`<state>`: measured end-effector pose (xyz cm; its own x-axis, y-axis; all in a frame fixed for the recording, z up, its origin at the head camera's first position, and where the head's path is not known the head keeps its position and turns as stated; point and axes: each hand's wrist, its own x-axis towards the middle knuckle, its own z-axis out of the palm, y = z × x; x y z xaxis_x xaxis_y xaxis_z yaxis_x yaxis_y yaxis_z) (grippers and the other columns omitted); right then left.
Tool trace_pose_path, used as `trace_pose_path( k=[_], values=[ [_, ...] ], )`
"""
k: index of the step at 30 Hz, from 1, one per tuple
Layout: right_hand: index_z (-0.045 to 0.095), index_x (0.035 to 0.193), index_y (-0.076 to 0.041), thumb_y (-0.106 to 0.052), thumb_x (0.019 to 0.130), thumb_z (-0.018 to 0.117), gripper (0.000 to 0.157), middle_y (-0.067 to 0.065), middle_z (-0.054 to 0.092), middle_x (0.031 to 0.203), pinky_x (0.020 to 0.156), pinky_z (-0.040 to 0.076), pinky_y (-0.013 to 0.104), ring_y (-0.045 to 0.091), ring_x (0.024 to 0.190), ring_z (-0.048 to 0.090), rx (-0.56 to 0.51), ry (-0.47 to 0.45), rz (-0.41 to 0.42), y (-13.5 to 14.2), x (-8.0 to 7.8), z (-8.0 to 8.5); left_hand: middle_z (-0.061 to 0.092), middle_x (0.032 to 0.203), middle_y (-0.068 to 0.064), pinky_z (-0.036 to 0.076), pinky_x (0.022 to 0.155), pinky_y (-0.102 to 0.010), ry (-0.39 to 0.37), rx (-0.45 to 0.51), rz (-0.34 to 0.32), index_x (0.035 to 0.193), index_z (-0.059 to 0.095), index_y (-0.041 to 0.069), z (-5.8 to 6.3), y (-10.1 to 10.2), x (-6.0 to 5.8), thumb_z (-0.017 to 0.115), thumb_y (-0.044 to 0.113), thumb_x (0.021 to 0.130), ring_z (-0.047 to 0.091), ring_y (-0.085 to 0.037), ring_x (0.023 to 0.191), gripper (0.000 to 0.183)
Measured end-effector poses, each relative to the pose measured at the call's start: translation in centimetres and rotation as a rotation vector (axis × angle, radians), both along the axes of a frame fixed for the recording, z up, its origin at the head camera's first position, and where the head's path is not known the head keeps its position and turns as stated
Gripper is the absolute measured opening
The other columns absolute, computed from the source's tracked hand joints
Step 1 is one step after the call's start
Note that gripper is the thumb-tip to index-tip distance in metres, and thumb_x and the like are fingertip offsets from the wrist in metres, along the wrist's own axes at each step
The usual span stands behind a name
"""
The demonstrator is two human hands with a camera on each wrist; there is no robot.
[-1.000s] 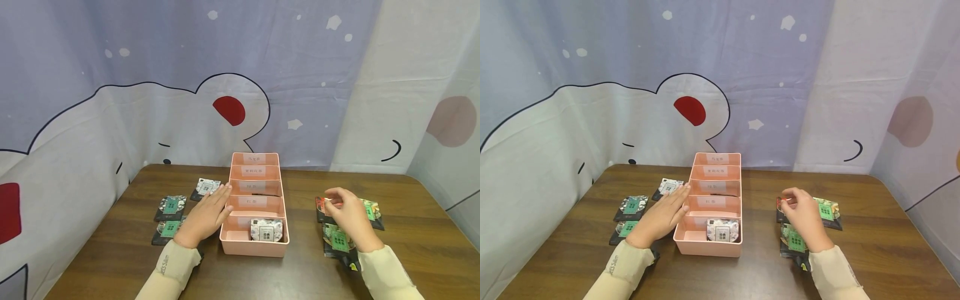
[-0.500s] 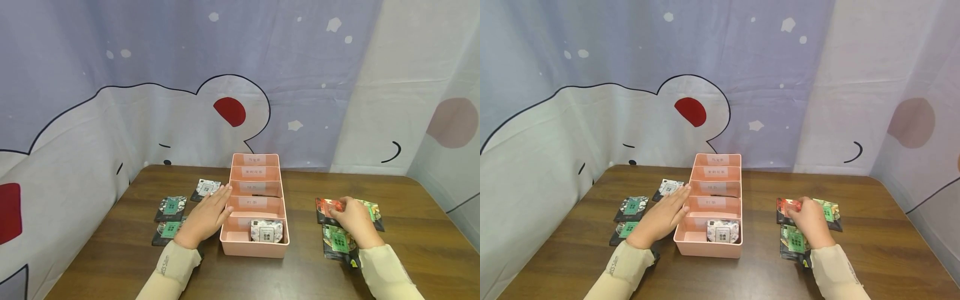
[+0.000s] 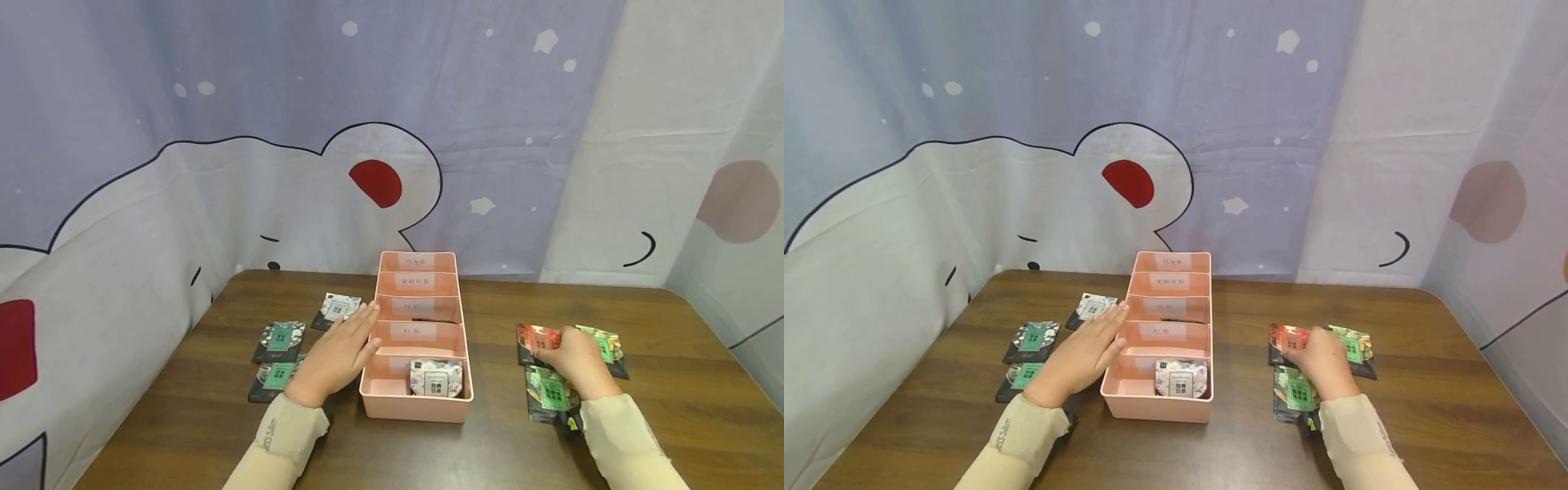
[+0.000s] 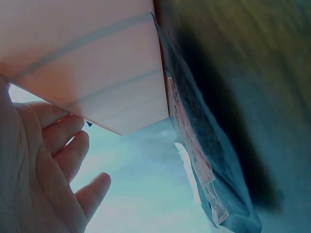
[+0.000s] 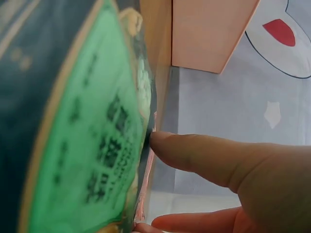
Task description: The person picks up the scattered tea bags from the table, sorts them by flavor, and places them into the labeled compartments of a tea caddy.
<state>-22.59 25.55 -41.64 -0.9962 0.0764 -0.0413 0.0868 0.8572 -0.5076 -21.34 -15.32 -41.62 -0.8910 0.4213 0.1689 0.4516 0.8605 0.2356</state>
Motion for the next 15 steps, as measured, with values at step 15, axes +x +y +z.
trace_pose_path(
  k=[15],
  values=[
    [0.049, 0.122, 0.027, -0.021, 0.083, 0.081, 0.070, 0.041, 0.059, 0.111, 0.083, 0.052, 0.059, 0.050, 0.097, 0.059, -0.052, -0.044, 0.033, 1.3, -0.7, 0.0, 0.025, 0.167, -0.003, 0.021, 0.123, -0.051, -0.005, -0.002, 0.003, 0.161, 0.028, 0.010, 0.1, 0.0, 0.0, 0.041, 0.043, 0.109, 0.022, -0.023, 0.154, 0.063]
  ],
)
